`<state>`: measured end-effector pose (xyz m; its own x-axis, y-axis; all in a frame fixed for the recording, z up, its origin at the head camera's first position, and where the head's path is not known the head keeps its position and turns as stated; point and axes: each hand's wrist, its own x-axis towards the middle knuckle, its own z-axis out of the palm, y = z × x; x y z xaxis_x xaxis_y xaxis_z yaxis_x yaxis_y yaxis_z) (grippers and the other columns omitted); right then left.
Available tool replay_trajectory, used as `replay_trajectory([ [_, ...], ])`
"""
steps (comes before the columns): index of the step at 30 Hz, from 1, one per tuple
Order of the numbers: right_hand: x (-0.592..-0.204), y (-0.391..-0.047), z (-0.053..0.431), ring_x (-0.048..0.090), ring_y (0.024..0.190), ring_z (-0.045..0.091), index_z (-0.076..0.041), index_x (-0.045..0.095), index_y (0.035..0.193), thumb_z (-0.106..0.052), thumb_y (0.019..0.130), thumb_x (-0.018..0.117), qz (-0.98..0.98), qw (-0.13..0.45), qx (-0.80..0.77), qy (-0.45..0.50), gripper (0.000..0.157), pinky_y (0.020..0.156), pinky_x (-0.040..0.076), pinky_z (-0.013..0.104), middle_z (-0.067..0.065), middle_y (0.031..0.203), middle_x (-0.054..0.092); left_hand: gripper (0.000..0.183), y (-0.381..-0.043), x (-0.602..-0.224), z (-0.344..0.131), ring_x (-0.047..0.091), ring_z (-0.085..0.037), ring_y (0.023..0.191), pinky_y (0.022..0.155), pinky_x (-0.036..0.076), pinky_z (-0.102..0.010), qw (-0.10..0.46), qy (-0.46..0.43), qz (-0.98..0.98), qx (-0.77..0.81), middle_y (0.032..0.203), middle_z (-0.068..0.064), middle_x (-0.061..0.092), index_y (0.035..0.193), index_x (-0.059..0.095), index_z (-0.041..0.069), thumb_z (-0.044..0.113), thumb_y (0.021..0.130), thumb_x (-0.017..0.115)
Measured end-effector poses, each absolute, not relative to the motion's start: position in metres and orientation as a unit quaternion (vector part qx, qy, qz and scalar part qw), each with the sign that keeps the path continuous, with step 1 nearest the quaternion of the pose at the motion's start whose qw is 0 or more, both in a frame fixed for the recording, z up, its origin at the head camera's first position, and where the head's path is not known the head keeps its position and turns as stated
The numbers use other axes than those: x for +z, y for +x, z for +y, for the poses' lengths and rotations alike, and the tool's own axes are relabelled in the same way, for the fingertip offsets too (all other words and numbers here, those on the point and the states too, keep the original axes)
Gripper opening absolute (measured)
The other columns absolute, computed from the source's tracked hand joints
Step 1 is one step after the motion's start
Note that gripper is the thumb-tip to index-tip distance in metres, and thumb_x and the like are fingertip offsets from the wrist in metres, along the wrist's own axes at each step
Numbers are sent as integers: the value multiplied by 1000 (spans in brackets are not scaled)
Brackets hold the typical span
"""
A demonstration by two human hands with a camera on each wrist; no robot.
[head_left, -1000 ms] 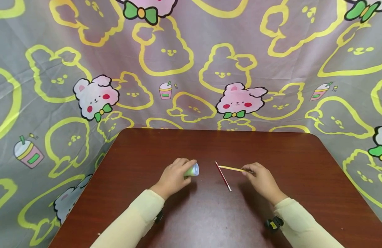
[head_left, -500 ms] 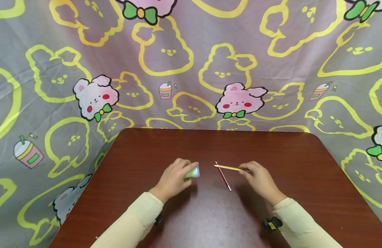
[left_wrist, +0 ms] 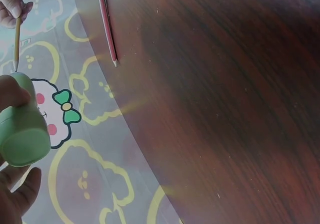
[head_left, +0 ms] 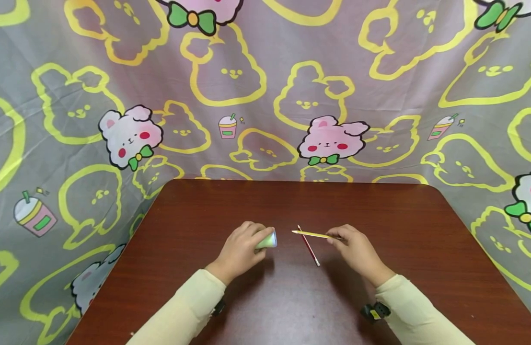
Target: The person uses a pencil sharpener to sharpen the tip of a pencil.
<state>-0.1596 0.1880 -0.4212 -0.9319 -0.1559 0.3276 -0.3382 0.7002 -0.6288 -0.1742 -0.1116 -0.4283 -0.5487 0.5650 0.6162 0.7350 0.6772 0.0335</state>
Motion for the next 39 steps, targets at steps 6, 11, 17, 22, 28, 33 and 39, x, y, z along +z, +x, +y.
replay_trajectory([
  [6,-418,-161,184,60,81,16,-7,73,95,-4,84,71,-913,115,366,142,11,71,49,32,1,91,66,51,-174,-428,-112,60,-21,94,81,50,-36,293,-369,-868,-154,100,-1,65,114,68,14,11,64,79],
  [11,-416,-162,183,58,80,14,-7,73,96,-5,85,71,-911,107,370,147,11,70,49,29,0,89,66,51,-175,-428,-112,60,-22,94,85,50,-37,292,-371,-866,-165,100,-2,65,113,68,13,9,64,78],
  [17,-413,-162,182,58,80,13,-7,72,96,-4,85,71,-909,108,368,166,12,69,48,27,-2,88,65,51,-175,-427,-111,61,-21,95,85,50,-36,286,-375,-863,-181,100,-2,65,113,68,13,8,64,78],
  [22,-409,-161,181,58,80,12,-8,72,96,-4,84,71,-909,107,357,185,12,70,49,28,-3,88,65,51,-173,-425,-111,61,-20,97,82,51,-35,280,-371,-865,-187,102,-1,65,114,68,14,8,64,78],
  [28,-405,-158,178,60,83,12,-10,72,96,-5,85,70,-909,97,351,201,13,71,50,29,-5,90,64,52,-170,-423,-110,60,-19,98,79,52,-35,270,-372,-866,-196,103,-1,65,115,68,14,7,64,78],
  [33,-404,-155,174,59,81,10,-11,72,95,-4,84,71,-906,100,351,213,13,71,50,28,-8,88,63,52,-167,-421,-108,60,-20,97,78,52,-35,276,-378,-863,-191,103,-2,64,114,68,14,8,64,79],
  [39,-402,-152,169,59,80,10,-11,73,93,-3,82,73,-906,120,338,225,14,71,49,30,-8,86,64,52,-164,-419,-106,60,-19,96,78,52,-34,278,-387,-860,-182,102,-1,64,115,68,15,10,64,80],
])
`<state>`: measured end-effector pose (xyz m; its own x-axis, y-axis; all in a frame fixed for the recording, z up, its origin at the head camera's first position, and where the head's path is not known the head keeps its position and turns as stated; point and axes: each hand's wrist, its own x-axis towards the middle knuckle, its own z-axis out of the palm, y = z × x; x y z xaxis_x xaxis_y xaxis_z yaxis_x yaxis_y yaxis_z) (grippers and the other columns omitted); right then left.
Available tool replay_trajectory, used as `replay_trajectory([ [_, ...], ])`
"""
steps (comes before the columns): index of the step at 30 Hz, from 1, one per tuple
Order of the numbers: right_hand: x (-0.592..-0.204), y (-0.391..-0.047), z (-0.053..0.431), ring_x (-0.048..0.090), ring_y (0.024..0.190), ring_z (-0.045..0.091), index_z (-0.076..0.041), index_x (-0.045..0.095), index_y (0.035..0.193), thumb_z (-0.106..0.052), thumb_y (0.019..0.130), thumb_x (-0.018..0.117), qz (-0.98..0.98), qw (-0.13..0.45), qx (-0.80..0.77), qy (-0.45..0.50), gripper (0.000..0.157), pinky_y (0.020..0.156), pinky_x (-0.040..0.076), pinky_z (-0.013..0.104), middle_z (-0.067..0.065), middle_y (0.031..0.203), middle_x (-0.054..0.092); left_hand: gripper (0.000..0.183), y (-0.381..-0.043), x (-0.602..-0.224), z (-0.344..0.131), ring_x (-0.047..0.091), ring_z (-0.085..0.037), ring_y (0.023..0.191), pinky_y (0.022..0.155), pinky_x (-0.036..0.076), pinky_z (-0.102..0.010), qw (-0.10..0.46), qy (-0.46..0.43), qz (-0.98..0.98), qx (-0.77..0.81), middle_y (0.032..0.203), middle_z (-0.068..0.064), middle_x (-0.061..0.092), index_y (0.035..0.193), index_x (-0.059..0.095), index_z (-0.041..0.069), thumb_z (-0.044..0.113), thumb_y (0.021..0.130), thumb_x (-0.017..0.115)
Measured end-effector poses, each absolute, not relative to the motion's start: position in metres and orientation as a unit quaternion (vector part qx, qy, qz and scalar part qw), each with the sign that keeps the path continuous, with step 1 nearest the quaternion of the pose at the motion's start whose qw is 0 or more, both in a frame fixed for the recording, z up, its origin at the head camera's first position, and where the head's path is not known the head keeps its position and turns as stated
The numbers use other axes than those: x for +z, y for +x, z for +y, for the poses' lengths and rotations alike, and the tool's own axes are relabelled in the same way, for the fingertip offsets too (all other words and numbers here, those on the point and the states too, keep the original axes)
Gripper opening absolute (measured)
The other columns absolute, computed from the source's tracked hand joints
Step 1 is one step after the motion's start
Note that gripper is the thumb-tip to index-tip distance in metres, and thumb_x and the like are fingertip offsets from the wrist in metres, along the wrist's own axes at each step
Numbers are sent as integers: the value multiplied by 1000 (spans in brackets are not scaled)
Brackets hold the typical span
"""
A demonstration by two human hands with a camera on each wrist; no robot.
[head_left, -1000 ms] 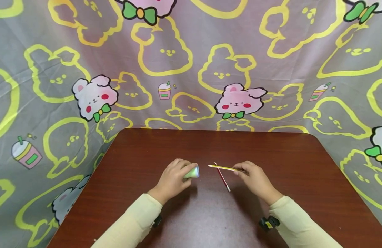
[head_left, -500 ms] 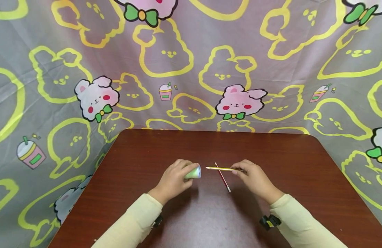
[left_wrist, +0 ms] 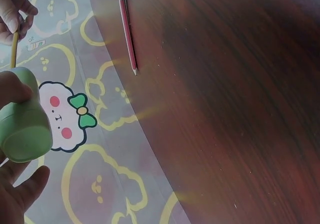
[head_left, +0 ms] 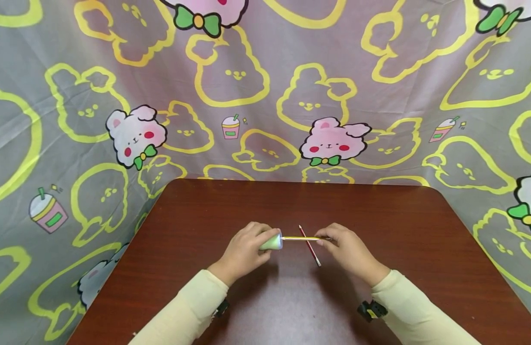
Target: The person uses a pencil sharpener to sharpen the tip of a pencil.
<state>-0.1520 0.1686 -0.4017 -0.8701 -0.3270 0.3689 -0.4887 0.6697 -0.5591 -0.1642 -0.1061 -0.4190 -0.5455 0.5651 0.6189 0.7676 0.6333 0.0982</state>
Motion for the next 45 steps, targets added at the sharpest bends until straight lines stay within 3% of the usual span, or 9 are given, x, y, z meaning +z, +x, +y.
replay_trajectory([
  [14,-405,-148,160,58,80,10,-14,73,93,-9,81,75,-910,154,291,250,13,71,49,31,-10,86,62,50,-157,-420,-100,59,-18,94,77,51,-32,264,-388,-864,-183,101,-1,64,114,68,15,10,65,78],
  [36,-410,-142,151,57,74,9,-11,74,86,0,74,79,-890,227,266,294,17,65,49,26,-10,80,61,49,-148,-419,-99,58,-17,93,80,51,-29,249,-395,-868,-170,101,-1,65,114,70,13,9,66,78],
  [45,-413,-142,148,53,68,6,-10,74,80,3,69,80,-874,255,273,310,18,59,46,24,-9,75,59,49,-147,-420,-97,58,-16,90,78,51,-27,276,-404,-852,-187,98,0,66,110,72,12,7,61,79],
])
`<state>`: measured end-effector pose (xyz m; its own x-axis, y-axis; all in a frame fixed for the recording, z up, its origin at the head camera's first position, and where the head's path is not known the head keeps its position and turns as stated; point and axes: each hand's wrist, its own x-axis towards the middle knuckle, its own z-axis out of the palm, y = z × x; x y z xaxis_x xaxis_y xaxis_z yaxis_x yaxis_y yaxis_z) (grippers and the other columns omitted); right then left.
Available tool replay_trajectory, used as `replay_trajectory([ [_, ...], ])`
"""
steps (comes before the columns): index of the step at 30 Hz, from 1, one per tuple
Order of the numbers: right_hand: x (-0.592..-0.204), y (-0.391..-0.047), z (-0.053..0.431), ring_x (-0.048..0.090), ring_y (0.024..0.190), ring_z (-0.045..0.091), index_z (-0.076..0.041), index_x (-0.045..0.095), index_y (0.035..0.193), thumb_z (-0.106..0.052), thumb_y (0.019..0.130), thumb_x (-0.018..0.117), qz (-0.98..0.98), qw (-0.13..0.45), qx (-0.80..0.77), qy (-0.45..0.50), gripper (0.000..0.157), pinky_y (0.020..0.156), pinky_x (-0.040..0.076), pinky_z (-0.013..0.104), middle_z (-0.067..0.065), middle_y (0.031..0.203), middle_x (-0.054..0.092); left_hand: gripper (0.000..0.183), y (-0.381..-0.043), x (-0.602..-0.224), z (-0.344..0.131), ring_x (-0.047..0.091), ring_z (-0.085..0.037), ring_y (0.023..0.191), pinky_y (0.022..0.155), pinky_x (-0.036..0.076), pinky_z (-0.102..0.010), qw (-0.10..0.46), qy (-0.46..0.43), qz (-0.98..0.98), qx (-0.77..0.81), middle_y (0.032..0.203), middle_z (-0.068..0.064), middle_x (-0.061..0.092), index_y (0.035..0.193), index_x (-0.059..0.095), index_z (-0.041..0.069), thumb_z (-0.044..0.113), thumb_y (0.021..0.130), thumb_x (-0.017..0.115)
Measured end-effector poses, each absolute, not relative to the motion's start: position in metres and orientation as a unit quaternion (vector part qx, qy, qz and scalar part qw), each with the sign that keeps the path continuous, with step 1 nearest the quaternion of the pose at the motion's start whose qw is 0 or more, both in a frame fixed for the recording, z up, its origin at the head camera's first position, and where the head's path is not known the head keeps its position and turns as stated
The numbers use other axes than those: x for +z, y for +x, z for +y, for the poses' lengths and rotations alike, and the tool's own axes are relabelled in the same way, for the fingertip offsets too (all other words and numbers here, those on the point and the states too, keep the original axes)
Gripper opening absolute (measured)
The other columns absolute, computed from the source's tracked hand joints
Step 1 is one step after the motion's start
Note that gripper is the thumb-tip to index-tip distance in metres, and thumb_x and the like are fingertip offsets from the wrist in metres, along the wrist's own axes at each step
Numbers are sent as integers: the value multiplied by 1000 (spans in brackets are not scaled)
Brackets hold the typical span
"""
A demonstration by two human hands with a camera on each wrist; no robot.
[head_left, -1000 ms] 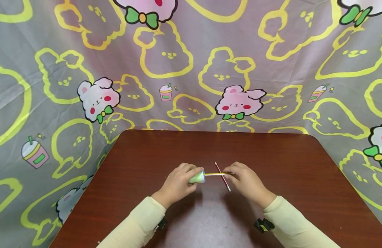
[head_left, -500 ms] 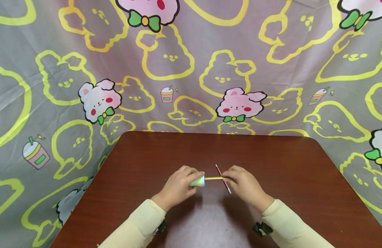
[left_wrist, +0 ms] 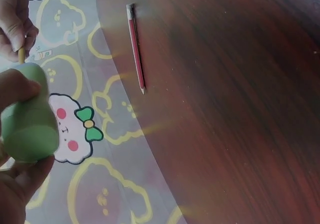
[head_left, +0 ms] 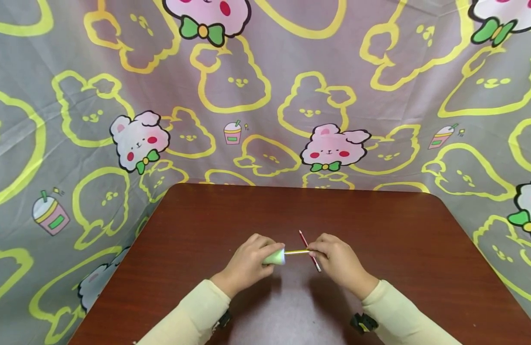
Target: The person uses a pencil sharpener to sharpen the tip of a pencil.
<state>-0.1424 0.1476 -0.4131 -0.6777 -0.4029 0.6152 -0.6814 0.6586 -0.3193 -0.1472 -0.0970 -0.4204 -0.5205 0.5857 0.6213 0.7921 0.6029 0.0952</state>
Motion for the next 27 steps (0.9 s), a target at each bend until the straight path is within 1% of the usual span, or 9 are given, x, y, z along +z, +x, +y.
replay_trajectory([
  [6,-410,-141,144,53,69,6,-9,74,82,0,74,78,-894,221,260,291,14,61,47,25,-9,75,58,49,-148,-418,-96,57,-15,89,77,51,-26,291,-409,-846,-181,98,1,65,108,72,14,6,60,80],
  [12,-406,-141,143,54,72,6,-11,74,86,-4,77,77,-900,208,255,287,12,64,48,26,-10,78,59,50,-149,-415,-99,58,-16,93,77,52,-27,282,-398,-853,-183,100,1,65,110,72,15,7,62,79],
  [14,-405,-142,144,56,75,8,-10,74,90,-6,78,78,-902,204,257,282,13,66,49,28,-9,81,61,50,-148,-414,-100,58,-16,94,77,53,-28,275,-393,-858,-186,101,1,65,111,71,15,7,63,79],
  [17,-406,-143,146,58,80,10,-9,74,96,-8,76,80,-905,200,260,269,22,69,51,30,-7,87,63,50,-147,-414,-101,58,-17,96,76,53,-29,269,-386,-862,-188,102,0,65,113,70,15,7,64,79],
  [20,-406,-142,149,59,84,11,-11,74,98,-6,72,82,-900,217,262,273,28,70,51,31,-6,92,65,51,-147,-413,-102,59,-17,96,77,53,-30,267,-379,-864,-196,102,0,65,114,70,14,7,64,79],
  [23,-408,-143,152,59,82,11,-13,73,95,-2,68,84,-885,254,256,295,31,69,51,31,-7,90,64,51,-147,-411,-103,59,-18,97,80,53,-31,263,-371,-866,-208,102,0,65,114,70,13,7,64,79],
  [27,-410,-146,155,58,79,10,-12,73,91,1,63,85,-859,303,257,324,33,68,49,29,-8,86,65,51,-147,-408,-105,59,-18,98,83,52,-31,245,-364,-870,-225,103,0,66,115,69,13,6,64,78],
])
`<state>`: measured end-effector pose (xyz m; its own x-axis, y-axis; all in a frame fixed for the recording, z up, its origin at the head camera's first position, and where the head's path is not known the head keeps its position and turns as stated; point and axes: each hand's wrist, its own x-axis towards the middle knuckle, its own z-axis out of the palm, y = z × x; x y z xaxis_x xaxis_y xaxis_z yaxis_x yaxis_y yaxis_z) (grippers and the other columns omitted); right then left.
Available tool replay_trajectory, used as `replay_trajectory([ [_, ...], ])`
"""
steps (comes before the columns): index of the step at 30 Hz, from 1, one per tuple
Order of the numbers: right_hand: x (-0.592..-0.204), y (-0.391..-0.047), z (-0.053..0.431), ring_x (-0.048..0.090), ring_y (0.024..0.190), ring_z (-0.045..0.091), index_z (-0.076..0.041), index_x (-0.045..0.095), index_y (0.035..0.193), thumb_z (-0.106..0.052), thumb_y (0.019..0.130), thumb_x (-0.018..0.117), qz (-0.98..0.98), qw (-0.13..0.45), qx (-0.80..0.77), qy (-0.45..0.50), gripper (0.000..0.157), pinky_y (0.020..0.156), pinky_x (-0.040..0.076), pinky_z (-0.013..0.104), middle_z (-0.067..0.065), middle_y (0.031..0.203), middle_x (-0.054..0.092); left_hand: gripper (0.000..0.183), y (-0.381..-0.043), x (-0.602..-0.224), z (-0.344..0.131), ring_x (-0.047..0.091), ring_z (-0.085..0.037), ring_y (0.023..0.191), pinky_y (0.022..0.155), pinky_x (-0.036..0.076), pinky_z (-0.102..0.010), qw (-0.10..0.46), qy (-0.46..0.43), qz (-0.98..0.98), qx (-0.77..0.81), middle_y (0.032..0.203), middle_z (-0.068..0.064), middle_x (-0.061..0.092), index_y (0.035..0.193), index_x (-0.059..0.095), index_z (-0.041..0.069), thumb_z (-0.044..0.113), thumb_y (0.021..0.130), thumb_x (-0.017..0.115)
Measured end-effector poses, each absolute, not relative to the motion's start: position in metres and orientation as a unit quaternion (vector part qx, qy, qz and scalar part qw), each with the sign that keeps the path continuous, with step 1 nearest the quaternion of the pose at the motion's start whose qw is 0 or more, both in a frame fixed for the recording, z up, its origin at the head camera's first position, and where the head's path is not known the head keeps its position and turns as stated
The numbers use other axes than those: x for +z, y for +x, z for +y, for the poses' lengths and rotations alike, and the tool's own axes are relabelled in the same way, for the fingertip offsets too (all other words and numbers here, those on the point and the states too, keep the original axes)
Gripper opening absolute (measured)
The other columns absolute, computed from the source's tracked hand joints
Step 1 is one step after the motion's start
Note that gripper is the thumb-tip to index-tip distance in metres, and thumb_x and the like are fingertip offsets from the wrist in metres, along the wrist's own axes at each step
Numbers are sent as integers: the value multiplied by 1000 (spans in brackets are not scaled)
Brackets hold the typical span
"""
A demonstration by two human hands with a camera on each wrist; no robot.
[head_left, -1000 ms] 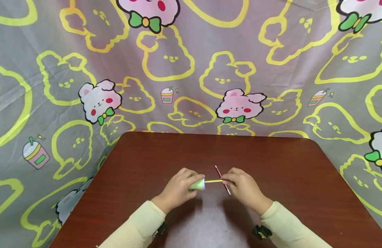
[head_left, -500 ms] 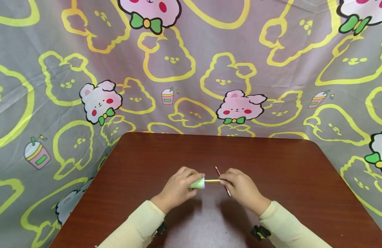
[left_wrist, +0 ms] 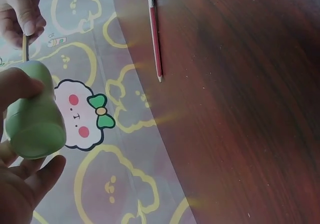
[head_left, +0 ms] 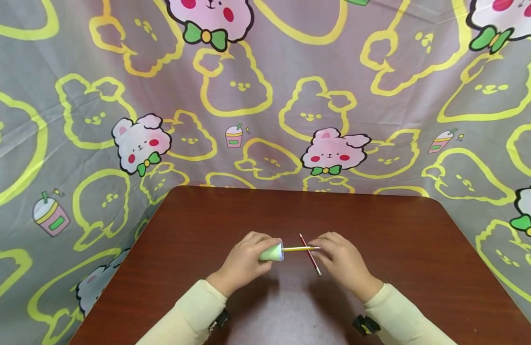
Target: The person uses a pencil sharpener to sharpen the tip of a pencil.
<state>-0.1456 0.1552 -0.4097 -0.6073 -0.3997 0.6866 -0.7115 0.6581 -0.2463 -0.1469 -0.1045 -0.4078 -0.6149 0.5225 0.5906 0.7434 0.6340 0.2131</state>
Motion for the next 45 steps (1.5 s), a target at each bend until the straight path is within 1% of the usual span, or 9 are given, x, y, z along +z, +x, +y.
replay_trajectory([
  [10,-412,-148,157,60,78,12,-11,72,93,0,66,81,-813,357,268,374,31,69,47,26,-6,85,67,52,-148,-403,-109,60,-18,98,85,50,-32,170,-349,-881,-270,106,-2,67,118,68,11,5,67,77],
  [14,-412,-149,157,60,76,11,-10,73,92,-18,85,72,-808,355,271,383,10,68,47,26,-6,82,68,51,-147,-400,-109,60,-18,97,83,50,-31,161,-349,-881,-274,105,-2,67,117,68,11,5,67,78],
  [16,-412,-148,157,60,73,11,-10,73,90,-26,91,65,-808,356,271,384,17,66,47,26,-6,80,68,50,-147,-400,-109,59,-18,97,83,50,-31,166,-353,-880,-271,104,-1,67,117,68,11,5,68,78],
  [22,-409,-146,154,60,65,8,-12,74,83,-7,68,81,-826,356,256,354,17,58,47,26,-7,73,68,49,-147,-405,-108,59,-17,97,80,52,-30,225,-375,-867,-238,102,0,65,113,70,13,5,65,79],
  [25,-405,-142,152,60,65,5,-13,75,81,-5,67,83,-863,290,278,307,18,57,47,25,-8,73,69,49,-148,-409,-107,59,-17,96,77,53,-29,272,-397,-849,-216,102,-1,65,110,72,13,3,63,79],
  [31,-392,-143,154,58,64,6,-5,75,84,-8,82,73,-891,21,411,192,4,57,47,25,-2,71,69,50,-153,-415,-107,60,-18,92,78,52,-28,345,-446,-809,-168,101,-4,64,109,71,13,3,61,81],
  [34,-389,-145,155,60,68,10,-2,75,88,-9,85,70,-884,-29,435,170,8,60,48,25,1,75,69,51,-154,-414,-106,61,-19,93,79,52,-29,351,-448,-807,-160,101,-5,64,110,70,13,3,61,81],
  [37,-392,-145,154,61,77,10,-7,75,91,-10,84,72,-896,30,393,206,8,67,50,27,-3,83,70,50,-153,-412,-106,60,-18,94,78,52,-29,327,-423,-828,-171,101,-3,64,110,71,15,3,62,80],
  [45,-406,-148,157,60,80,14,-11,72,91,-5,68,81,-844,343,178,372,26,68,50,34,-5,84,65,49,-148,-400,-110,58,-17,96,82,50,-31,183,-346,-884,-256,102,0,65,115,70,13,5,67,76],
])
